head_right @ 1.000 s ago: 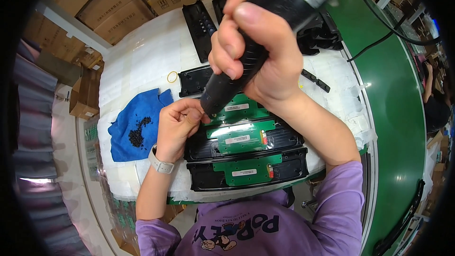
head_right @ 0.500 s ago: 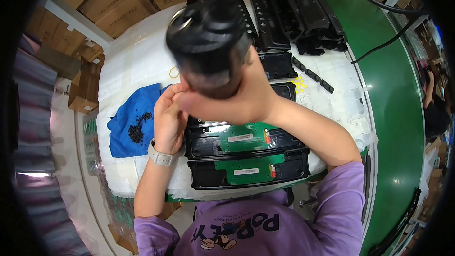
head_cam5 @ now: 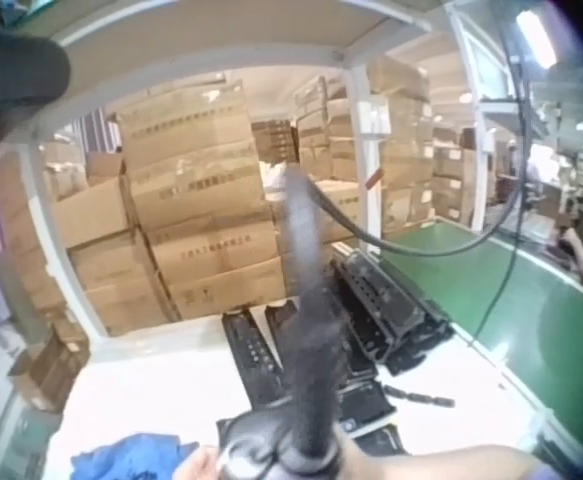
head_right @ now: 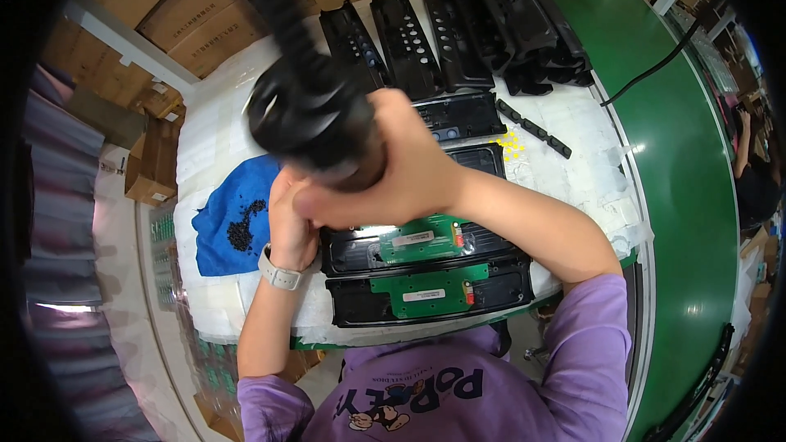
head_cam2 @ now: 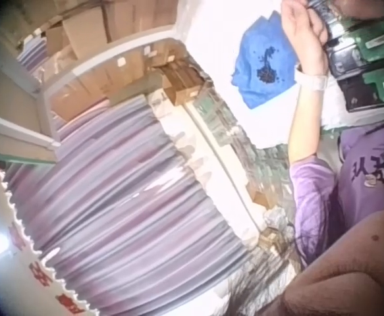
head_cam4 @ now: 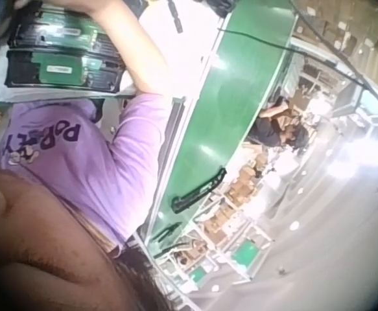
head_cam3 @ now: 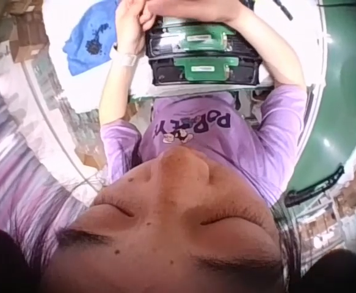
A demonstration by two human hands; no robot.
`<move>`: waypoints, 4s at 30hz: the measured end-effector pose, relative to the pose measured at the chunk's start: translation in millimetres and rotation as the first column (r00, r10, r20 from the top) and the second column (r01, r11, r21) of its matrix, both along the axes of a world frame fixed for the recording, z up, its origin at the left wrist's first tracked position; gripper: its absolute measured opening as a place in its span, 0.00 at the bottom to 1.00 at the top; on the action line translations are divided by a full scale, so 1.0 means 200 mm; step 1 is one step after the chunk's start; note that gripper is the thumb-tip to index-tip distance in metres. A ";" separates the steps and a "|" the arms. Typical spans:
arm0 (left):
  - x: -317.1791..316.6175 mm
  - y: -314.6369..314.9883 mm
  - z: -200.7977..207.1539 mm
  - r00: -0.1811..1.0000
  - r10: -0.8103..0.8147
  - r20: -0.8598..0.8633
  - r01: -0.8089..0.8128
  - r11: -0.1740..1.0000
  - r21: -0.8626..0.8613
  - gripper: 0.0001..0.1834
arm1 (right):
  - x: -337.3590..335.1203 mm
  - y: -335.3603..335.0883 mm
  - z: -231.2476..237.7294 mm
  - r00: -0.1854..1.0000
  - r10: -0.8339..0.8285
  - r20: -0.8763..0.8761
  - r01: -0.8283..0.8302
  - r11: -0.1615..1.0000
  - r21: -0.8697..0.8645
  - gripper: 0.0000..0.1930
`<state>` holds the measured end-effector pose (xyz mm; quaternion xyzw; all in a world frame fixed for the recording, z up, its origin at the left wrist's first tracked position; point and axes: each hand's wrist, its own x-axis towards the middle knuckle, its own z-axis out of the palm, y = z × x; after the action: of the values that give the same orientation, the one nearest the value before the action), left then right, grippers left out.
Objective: Assembling toner cartridges by installing components and using an electric screwdriver.
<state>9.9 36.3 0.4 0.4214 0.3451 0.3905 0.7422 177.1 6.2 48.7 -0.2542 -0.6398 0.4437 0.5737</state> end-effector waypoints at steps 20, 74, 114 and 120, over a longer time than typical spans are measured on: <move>-0.01 -0.02 -0.02 0.961 -0.251 0.115 0.248 0.968 0.034 0.06 | 0.11 -0.01 0.16 0.795 0.042 -0.605 -0.008 0.998 0.059 0.11; 0.01 -0.01 -0.01 0.996 -0.062 0.065 0.062 0.998 0.003 0.04 | 0.03 -0.06 0.01 0.987 -0.048 0.155 0.021 0.985 0.169 0.10; 0.04 -0.06 -0.04 0.769 0.270 -0.580 0.510 0.288 0.810 0.11 | 0.22 -0.21 0.03 0.974 -0.052 -0.219 0.041 0.998 -0.057 0.12; 0.05 -0.06 -0.06 0.772 0.249 -0.585 0.521 0.281 0.806 0.09 | 0.21 -0.22 0.01 0.971 -0.087 -0.224 0.057 0.989 -0.136 0.13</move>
<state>19.2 24.8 -10.7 0.9068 0.2231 0.2842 0.2174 218.7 -38.7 50.1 -0.2609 -0.5298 0.4892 0.6418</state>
